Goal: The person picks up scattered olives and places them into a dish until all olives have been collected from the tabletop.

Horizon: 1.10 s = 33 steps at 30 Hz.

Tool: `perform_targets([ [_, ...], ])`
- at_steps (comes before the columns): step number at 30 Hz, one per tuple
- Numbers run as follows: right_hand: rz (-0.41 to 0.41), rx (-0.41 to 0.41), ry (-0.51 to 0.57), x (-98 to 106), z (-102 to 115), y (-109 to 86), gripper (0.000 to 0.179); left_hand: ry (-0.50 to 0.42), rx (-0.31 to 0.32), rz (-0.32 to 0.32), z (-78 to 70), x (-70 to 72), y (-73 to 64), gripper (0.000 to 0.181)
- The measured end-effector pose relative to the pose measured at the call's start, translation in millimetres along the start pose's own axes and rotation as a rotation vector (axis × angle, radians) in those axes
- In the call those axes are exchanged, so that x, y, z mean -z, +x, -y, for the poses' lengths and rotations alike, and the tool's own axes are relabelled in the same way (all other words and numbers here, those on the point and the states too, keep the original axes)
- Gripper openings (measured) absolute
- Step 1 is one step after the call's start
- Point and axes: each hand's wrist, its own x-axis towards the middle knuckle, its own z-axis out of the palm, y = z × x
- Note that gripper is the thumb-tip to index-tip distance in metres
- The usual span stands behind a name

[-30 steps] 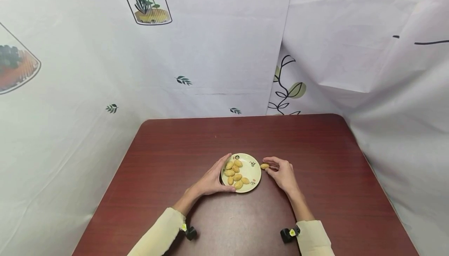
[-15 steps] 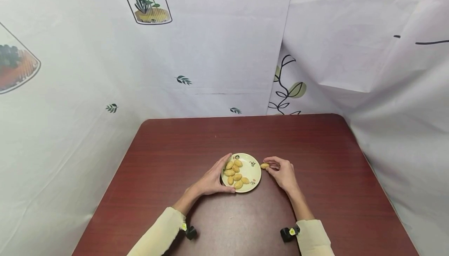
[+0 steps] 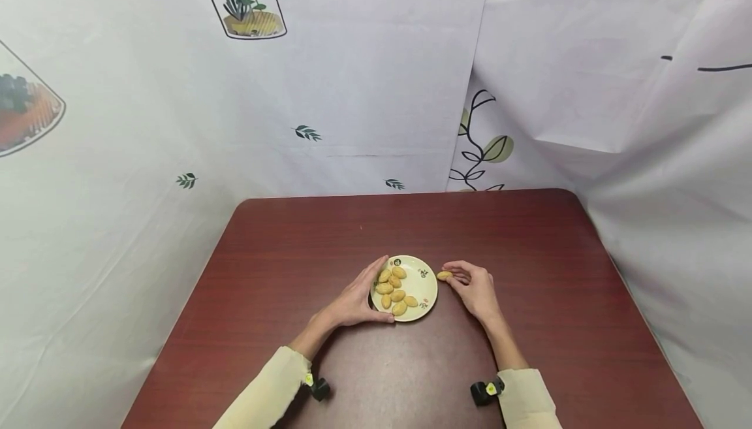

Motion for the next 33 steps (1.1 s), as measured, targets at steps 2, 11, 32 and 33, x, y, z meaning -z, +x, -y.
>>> perform_targets([
  [2, -0.005, 0.000, 0.004, 0.1, 0.6, -1.1, 0.027, -0.002, 0.001, 0.002, -0.3, 0.2, -0.1, 0.134],
  [11, -0.060, -0.010, 0.022, -1.7, 3.4, -5.8, 0.027, -0.006, -0.004, -0.003, -1.6, -0.1, -1.0, 0.133],
  [32, -0.107, 0.010, 0.189, -26.0, 25.8, -2.8, 0.029, 0.014, -0.009, 0.007, -2.3, 2.0, 0.7, 0.133],
  [33, -0.100, 0.010, 0.185, -28.9, 26.6, -3.6, 0.028, 0.010, -0.008, 0.008, -2.4, 2.0, 0.7, 0.133],
])
